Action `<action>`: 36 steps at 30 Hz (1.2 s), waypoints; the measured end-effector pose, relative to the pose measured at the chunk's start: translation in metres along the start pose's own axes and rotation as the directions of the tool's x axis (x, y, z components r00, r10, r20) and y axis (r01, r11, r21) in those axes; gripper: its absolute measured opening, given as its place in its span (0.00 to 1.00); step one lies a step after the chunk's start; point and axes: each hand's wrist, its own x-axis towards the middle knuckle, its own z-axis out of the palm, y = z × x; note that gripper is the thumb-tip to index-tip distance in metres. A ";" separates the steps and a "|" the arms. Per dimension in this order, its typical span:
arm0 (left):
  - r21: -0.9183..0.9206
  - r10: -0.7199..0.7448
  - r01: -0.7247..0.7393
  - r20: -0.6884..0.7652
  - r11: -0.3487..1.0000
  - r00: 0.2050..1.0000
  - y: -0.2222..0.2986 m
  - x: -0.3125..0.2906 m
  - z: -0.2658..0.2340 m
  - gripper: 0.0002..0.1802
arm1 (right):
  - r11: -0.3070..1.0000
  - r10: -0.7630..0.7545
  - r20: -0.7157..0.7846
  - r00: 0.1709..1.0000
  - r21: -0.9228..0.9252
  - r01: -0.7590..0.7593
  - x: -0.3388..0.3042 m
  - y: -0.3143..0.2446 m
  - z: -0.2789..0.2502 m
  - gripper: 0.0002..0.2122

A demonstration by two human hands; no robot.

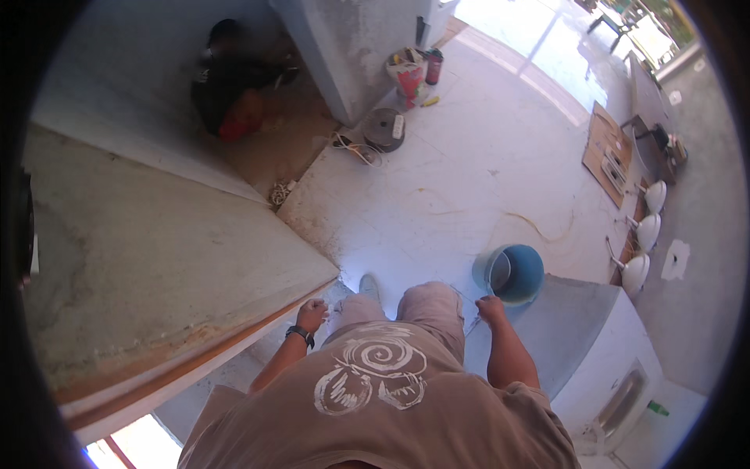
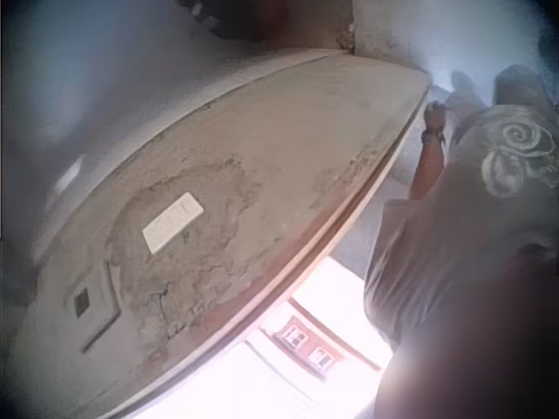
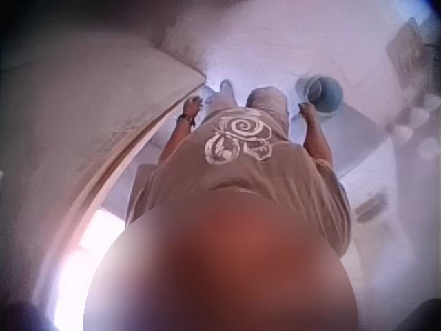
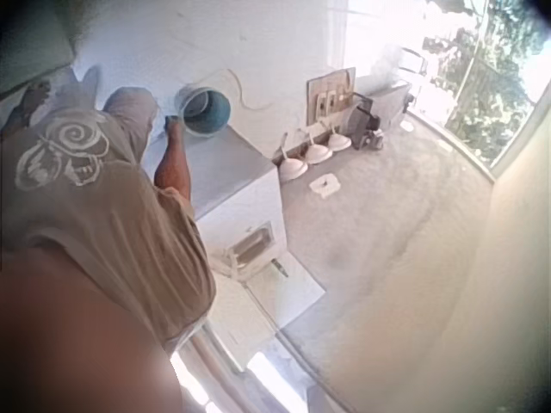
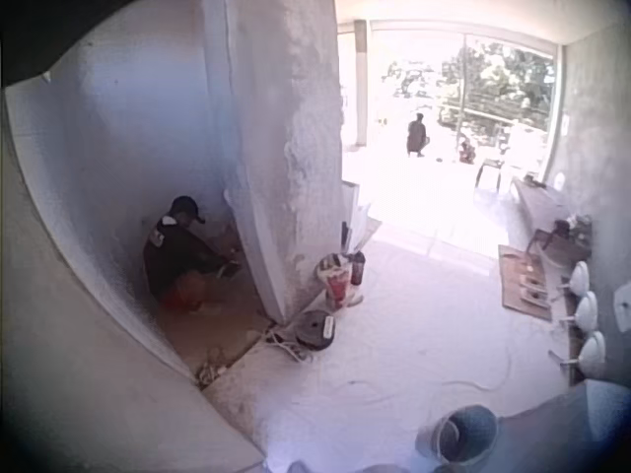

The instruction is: The person kneels to adjust a wall fixture, then walks to retrieve a brush and applies sealant around the edges of a wall-mounted sink. The person uses a caulking gun to apply a bead of sealant along the sink's perimeter.

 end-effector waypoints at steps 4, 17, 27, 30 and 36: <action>0.112 -0.026 0.022 0.032 0.993 0.999 0.081 0.029 0.031 0.23 | 0.870 0.491 0.127 0.862 -0.117 -0.478 -0.044 0.070 -0.007 0.12; 0.603 -0.103 -0.055 0.224 0.796 0.969 0.235 0.169 0.165 0.16 | 0.975 0.058 -0.065 0.996 0.219 -0.042 0.202 -0.173 -0.273 0.10; 0.560 -0.149 0.079 0.082 0.825 0.985 0.487 0.340 0.345 0.25 | 0.969 0.051 -0.141 0.989 0.246 -0.015 0.372 -0.396 -0.455 0.15; 0.380 -0.239 0.194 0.075 0.904 0.968 0.585 0.383 0.392 0.26 | 0.956 0.290 -0.057 0.955 0.064 -0.286 0.395 -0.406 -0.483 0.13; 0.474 0.183 -0.239 0.161 0.848 0.970 0.816 0.476 0.446 0.27 | 0.961 0.180 0.030 0.983 0.209 -0.182 0.448 -0.417 -0.508 0.16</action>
